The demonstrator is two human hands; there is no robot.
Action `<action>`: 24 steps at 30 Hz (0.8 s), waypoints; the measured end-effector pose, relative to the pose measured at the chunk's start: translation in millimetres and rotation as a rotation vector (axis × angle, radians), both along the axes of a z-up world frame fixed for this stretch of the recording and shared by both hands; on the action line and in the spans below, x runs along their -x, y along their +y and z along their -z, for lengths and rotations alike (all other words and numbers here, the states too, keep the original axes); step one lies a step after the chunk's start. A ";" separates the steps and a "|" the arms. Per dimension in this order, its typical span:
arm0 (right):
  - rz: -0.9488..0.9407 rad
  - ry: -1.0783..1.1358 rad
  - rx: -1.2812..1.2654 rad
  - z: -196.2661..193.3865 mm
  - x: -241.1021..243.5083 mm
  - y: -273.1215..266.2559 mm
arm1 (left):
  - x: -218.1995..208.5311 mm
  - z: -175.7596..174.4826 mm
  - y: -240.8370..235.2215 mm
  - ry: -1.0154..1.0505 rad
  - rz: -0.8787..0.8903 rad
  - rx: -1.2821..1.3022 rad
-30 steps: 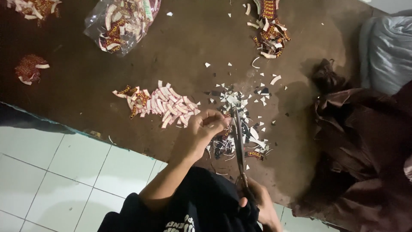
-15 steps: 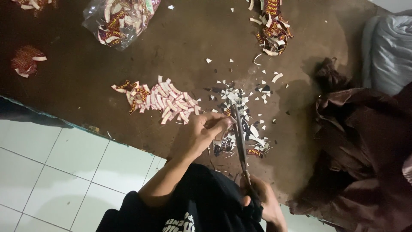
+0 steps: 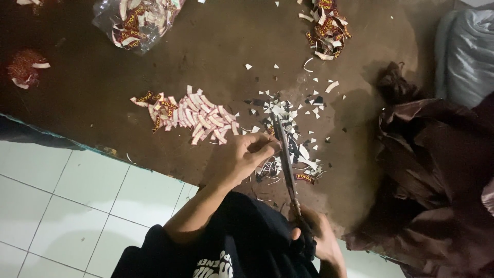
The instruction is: Cutting fabric scraps into smaller pieces using a pair of scissors on a work table.
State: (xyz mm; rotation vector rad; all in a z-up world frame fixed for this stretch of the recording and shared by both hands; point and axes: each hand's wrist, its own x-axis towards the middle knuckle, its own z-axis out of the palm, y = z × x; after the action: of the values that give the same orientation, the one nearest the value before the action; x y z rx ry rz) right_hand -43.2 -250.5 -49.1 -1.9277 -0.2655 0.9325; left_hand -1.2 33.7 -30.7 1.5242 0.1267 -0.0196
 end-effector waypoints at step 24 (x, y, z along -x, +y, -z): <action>-0.056 -0.038 -0.042 2.4 -1.9 -0.8 | -4.8 40.3 -10.0 -0.188 -0.033 0.238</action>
State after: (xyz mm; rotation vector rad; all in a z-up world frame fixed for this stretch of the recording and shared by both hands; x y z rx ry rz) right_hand -41.3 -251.4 -51.5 -1.9096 -0.3607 0.9203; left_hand 3.6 23.8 -71.0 1.2787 -0.0011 0.1306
